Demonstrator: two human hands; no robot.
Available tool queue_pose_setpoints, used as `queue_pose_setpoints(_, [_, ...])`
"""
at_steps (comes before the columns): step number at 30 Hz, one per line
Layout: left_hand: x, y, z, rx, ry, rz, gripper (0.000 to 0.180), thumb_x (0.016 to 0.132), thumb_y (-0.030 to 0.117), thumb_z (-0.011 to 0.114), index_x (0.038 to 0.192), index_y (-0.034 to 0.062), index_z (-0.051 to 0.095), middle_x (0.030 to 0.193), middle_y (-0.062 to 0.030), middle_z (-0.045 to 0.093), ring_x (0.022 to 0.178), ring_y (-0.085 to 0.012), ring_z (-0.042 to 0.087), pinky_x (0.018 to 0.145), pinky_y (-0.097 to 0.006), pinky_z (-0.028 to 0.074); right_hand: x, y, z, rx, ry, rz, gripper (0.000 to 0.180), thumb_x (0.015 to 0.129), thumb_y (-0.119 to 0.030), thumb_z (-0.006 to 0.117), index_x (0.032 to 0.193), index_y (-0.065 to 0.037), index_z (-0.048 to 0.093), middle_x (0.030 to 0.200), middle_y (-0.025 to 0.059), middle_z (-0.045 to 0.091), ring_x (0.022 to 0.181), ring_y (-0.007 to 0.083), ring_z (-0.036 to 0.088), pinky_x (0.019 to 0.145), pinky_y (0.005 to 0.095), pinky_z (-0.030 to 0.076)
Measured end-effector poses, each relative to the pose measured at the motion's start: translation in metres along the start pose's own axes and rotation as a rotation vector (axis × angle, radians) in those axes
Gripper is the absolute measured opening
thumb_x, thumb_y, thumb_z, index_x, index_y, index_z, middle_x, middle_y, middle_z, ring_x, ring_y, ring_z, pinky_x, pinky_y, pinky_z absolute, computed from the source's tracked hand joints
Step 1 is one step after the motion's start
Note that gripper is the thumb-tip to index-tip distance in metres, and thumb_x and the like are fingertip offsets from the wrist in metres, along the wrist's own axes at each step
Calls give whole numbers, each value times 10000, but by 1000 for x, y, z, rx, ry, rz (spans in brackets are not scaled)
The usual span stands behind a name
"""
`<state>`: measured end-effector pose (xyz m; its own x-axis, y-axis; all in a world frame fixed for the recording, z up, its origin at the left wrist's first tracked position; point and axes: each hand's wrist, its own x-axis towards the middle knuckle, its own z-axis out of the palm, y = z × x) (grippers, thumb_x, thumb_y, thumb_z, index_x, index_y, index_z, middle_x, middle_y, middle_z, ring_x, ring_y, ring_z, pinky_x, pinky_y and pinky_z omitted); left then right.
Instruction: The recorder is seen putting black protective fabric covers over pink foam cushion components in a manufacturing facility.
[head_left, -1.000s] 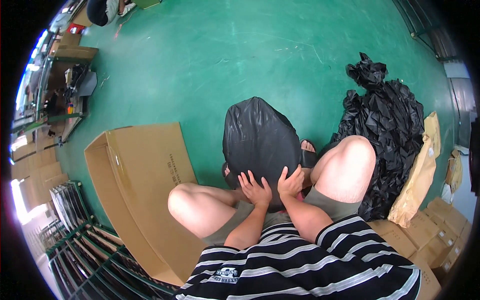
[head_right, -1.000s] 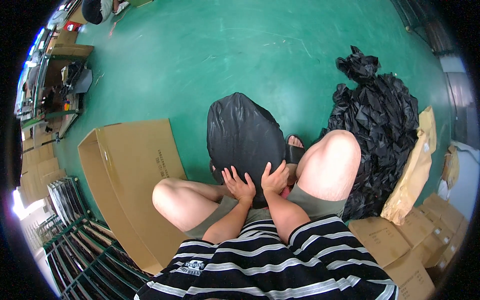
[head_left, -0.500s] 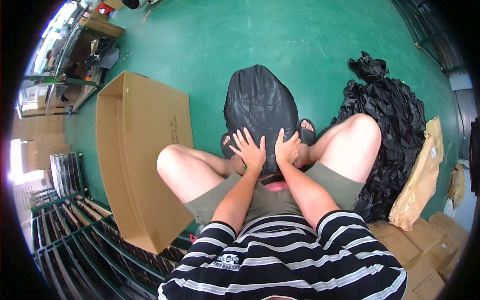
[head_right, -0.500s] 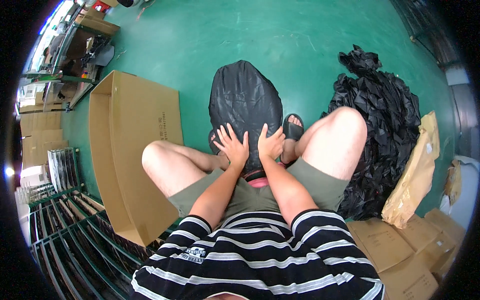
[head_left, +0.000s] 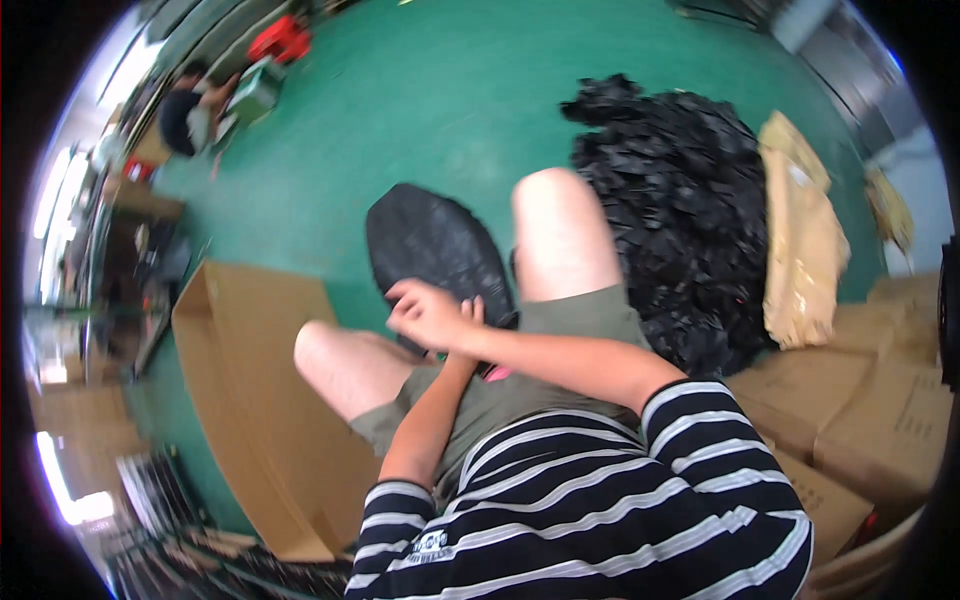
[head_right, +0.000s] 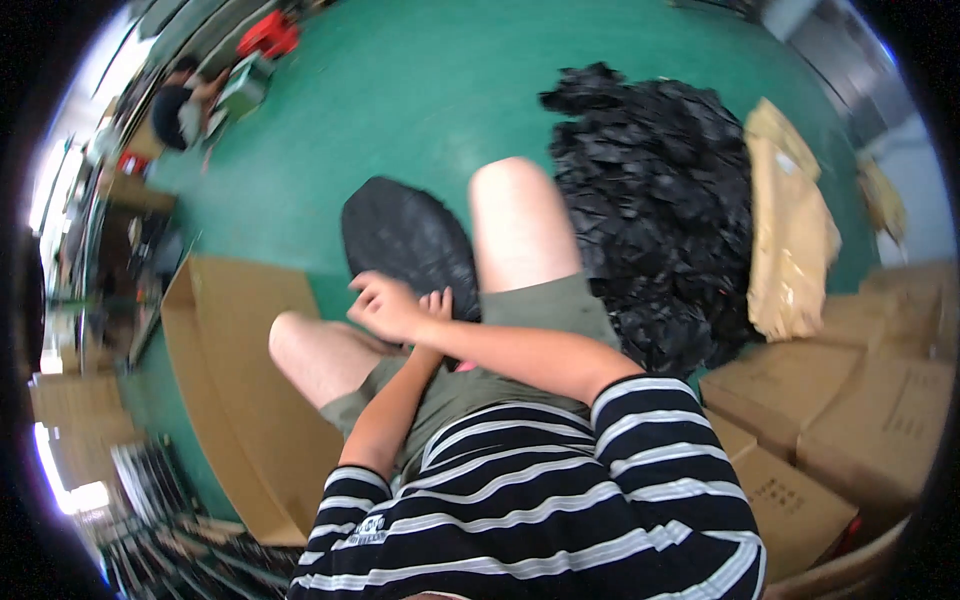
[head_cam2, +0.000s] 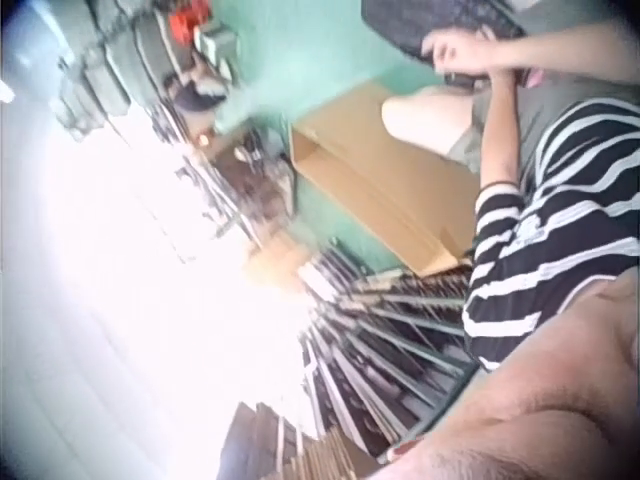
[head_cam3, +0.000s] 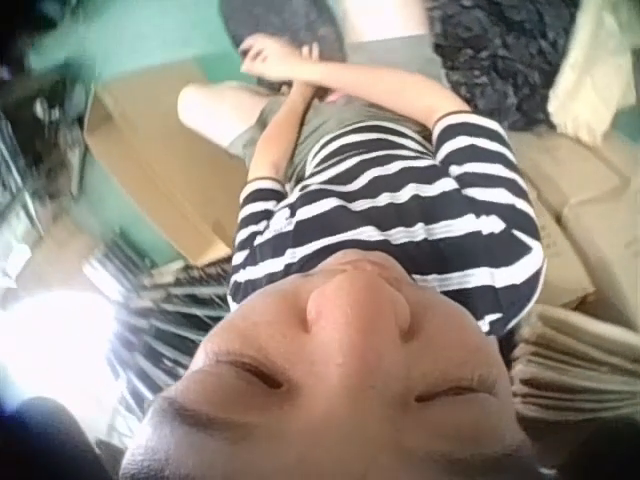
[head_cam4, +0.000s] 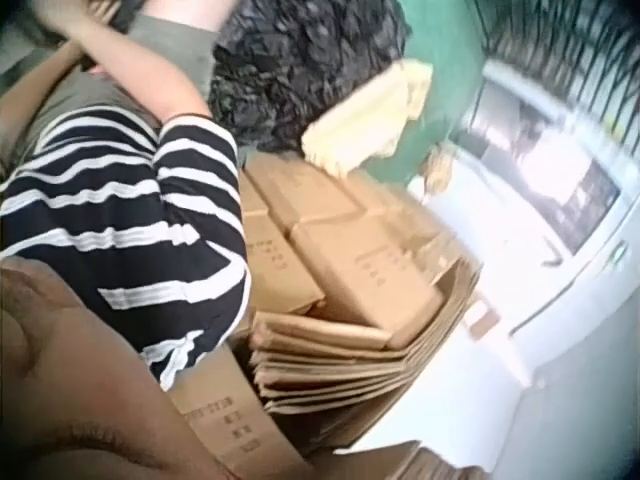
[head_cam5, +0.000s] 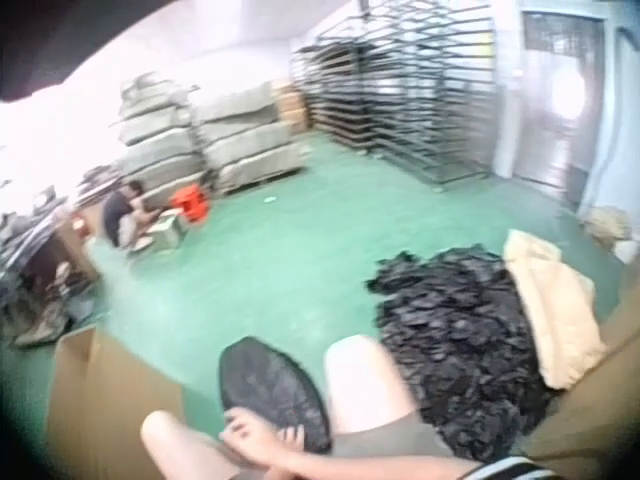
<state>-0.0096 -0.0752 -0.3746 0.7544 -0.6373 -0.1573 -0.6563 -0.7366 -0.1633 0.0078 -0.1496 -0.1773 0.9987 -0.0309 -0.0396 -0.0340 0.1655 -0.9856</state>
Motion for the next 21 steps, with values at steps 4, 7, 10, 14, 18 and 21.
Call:
queue_pose_setpoints(4, [-1,13,-56,14,-78,-38,372,841,250,552,1190,131,503,1055,-65,506,991,-253,531,672,-412,507,-19,-55,-10,-9,-244,-207,283,829,-173,692,1035,17,654,796,131,692,682,185,652,652,313,519])
queue_pose_setpoints(7, [4,4,-54,12,-209,-46,399,874,219,530,1253,101,498,1087,-85,513,1036,-274,534,730,-411,525,-30,-77,-35,-14,-283,-260,231,856,-154,664,1019,10,671,832,124,694,715,191,654,674,317,519])
queue_pose_setpoints(10, [25,2,-52,-435,-324,-87,474,783,191,656,1213,45,519,1153,-127,486,1090,-297,521,829,-421,515,-25,-93,-110,-30,-142,-376,165,865,-136,668,976,-17,698,864,105,698,756,179,660,691,301,516])
queue_pose_setpoints(14, [17,-16,-42,-368,-299,-62,527,683,172,769,1128,-6,549,1122,-150,454,1069,-355,513,846,-457,524,26,-53,-212,132,425,-149,131,887,-60,626,983,11,680,816,47,683,721,107,619,681,260,512])
queue_pose_setpoints(18, [14,-21,-54,-386,-371,-113,617,599,156,839,1128,39,544,1159,-153,466,1081,-346,528,840,-461,539,33,51,-336,-508,849,166,250,867,-231,655,999,-28,718,922,125,722,827,226,685,769,343,518])
queue_pose_setpoints(21, [30,-5,-63,-385,-303,-57,640,604,137,844,1114,68,463,1135,-142,517,1062,-346,558,827,-458,543,3,112,-420,-862,785,557,485,802,-437,679,1145,-94,674,1133,164,668,1072,343,626,922,407,483])
